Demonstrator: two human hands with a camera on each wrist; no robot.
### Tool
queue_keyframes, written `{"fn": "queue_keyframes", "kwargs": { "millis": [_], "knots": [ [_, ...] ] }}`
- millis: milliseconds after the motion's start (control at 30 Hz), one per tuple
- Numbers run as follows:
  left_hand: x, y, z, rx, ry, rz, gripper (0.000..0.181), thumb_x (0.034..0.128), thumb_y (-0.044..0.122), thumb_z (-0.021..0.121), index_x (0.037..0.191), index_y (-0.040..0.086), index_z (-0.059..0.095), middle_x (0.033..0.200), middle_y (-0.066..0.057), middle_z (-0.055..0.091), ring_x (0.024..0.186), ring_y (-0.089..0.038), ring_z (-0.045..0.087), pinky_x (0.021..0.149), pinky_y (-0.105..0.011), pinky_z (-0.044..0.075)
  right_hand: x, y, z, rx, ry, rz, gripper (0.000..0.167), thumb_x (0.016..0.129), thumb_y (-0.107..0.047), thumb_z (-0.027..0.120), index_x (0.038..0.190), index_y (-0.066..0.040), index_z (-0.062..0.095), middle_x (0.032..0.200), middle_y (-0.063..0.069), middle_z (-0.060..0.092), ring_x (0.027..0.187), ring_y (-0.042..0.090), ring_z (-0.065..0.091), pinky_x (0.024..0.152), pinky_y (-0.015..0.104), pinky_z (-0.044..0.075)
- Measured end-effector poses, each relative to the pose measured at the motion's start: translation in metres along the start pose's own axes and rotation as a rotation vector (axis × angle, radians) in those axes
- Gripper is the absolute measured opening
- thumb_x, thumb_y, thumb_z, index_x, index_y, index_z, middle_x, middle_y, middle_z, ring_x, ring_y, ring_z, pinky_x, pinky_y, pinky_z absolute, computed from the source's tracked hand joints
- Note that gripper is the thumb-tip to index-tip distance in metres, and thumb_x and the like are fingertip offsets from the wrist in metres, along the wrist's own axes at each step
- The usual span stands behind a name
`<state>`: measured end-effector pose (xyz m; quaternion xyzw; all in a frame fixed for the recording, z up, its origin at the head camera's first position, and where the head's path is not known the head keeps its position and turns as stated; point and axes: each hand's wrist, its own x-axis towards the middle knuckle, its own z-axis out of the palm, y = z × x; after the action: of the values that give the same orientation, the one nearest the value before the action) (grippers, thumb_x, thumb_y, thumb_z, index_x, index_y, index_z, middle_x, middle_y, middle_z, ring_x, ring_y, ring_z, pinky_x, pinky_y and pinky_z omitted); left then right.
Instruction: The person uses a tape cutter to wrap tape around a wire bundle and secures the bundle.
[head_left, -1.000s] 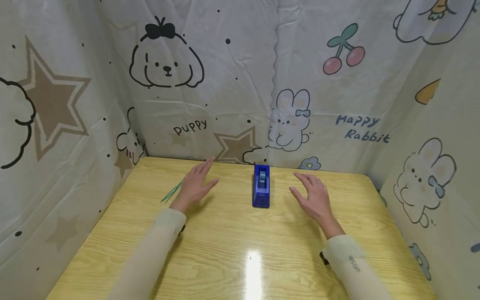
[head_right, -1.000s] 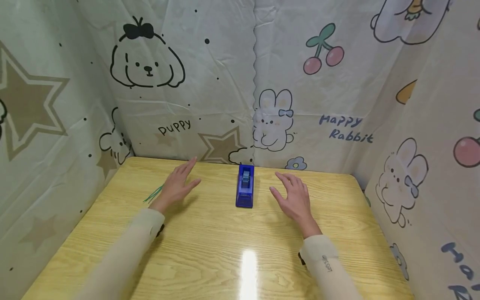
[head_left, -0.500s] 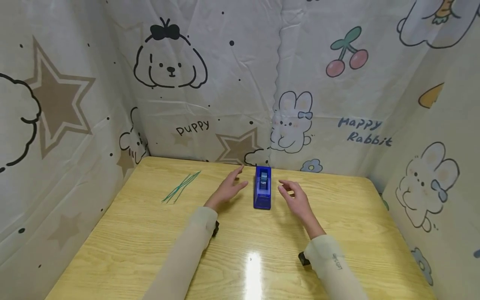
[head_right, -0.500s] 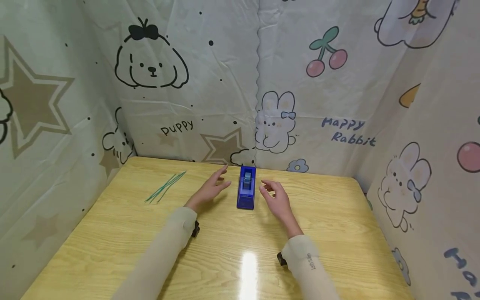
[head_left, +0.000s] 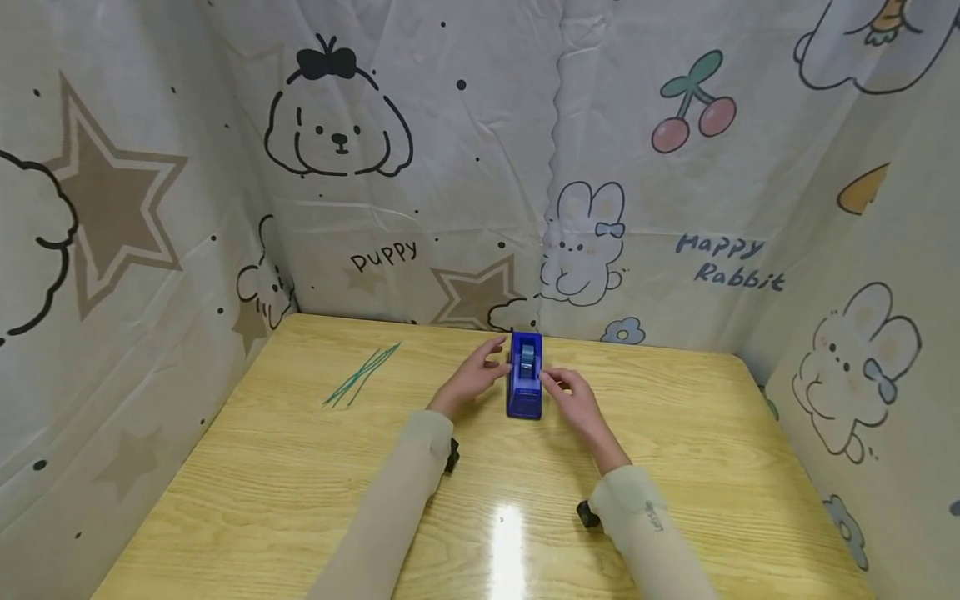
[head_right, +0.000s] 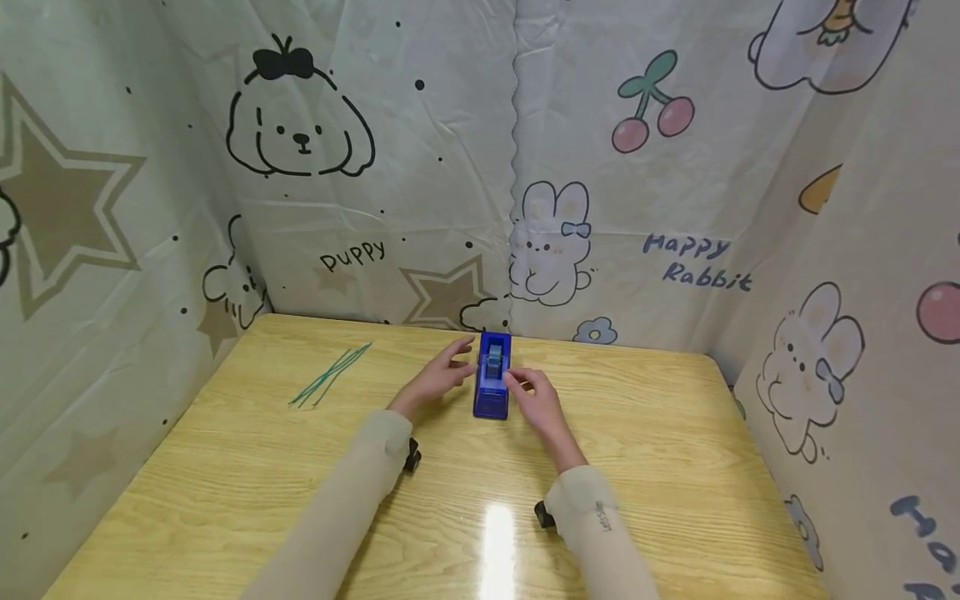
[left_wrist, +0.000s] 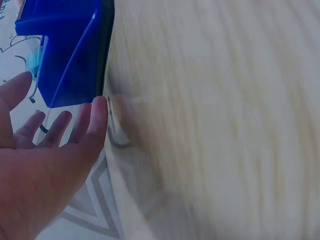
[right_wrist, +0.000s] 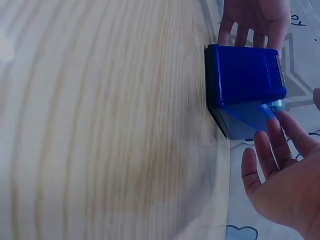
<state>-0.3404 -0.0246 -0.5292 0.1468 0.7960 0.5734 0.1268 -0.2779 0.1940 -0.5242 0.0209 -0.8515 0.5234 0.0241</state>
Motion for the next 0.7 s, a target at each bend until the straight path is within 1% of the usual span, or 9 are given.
{"fn": "queue_keyframes", "kwargs": {
  "millis": [133,200,300,367,467,567,700],
  "knots": [
    [0.001,0.0,0.007,-0.013,-0.008,-0.016,0.061,0.1078,0.019,0.056,0.163,0.018,0.032,0.164,-0.022,0.035,0.143,-0.044,0.046,0.107,-0.055,0.049,0.002,0.0,0.004,0.009,0.001,0.05,0.043,0.106,-0.035,0.06,0.131,0.0,0.068,0.13,0.018,0.063,0.115,0.029,0.054,0.098,0.04,0.042],
    [0.001,0.001,0.009,-0.016,-0.008,-0.02,0.06,0.1081,0.019,0.056,0.163,0.02,0.032,0.163,-0.021,0.036,0.142,-0.043,0.047,0.107,-0.054,0.049,0.003,0.0,0.006,0.012,0.01,0.063,0.043,0.106,-0.035,0.06,0.129,0.0,0.069,0.128,0.017,0.064,0.113,0.028,0.054,0.096,0.039,0.042],
    [0.001,0.001,0.011,-0.018,-0.001,-0.021,0.059,0.1086,0.02,0.055,0.163,0.023,0.033,0.163,-0.02,0.037,0.141,-0.042,0.049,0.107,-0.052,0.05,0.006,-0.001,0.009,0.023,0.023,0.062,0.039,0.105,-0.031,0.062,0.126,0.001,0.071,0.121,0.016,0.066,0.106,0.024,0.054,0.091,0.035,0.042],
    [0.002,0.002,0.013,-0.024,0.006,-0.025,0.058,0.1088,0.02,0.055,0.163,0.024,0.033,0.162,-0.019,0.038,0.14,-0.041,0.05,0.107,-0.052,0.05,0.007,-0.002,0.011,0.03,0.025,0.051,0.036,0.105,-0.028,0.063,0.123,0.002,0.072,0.113,0.014,0.066,0.101,0.022,0.053,0.088,0.033,0.042],
    [0.003,0.002,0.014,-0.031,0.01,-0.029,0.059,0.1088,0.018,0.054,0.163,0.025,0.033,0.162,-0.018,0.039,0.139,-0.04,0.051,0.107,-0.051,0.05,0.009,-0.005,0.014,0.039,0.02,0.056,0.035,0.104,-0.026,0.064,0.12,0.003,0.074,0.106,0.012,0.066,0.098,0.021,0.052,0.086,0.032,0.041],
    [0.003,0.002,0.015,-0.032,0.008,-0.018,0.061,0.1082,0.014,0.055,0.164,0.025,0.032,0.161,-0.019,0.039,0.138,-0.041,0.052,0.106,-0.05,0.052,0.008,-0.007,0.016,0.059,0.003,0.082,0.037,0.104,-0.028,0.064,0.122,0.003,0.073,0.11,0.012,0.067,0.102,0.022,0.053,0.088,0.033,0.042],
    [0.004,0.002,0.016,-0.026,0.001,-0.004,0.061,0.1077,0.011,0.055,0.163,0.025,0.033,0.16,-0.019,0.04,0.138,-0.042,0.052,0.106,-0.049,0.052,0.006,-0.007,0.018,0.098,-0.02,0.135,0.04,0.104,-0.03,0.064,0.128,0.001,0.07,0.124,0.015,0.067,0.111,0.025,0.056,0.094,0.034,0.042]
  ]
}}
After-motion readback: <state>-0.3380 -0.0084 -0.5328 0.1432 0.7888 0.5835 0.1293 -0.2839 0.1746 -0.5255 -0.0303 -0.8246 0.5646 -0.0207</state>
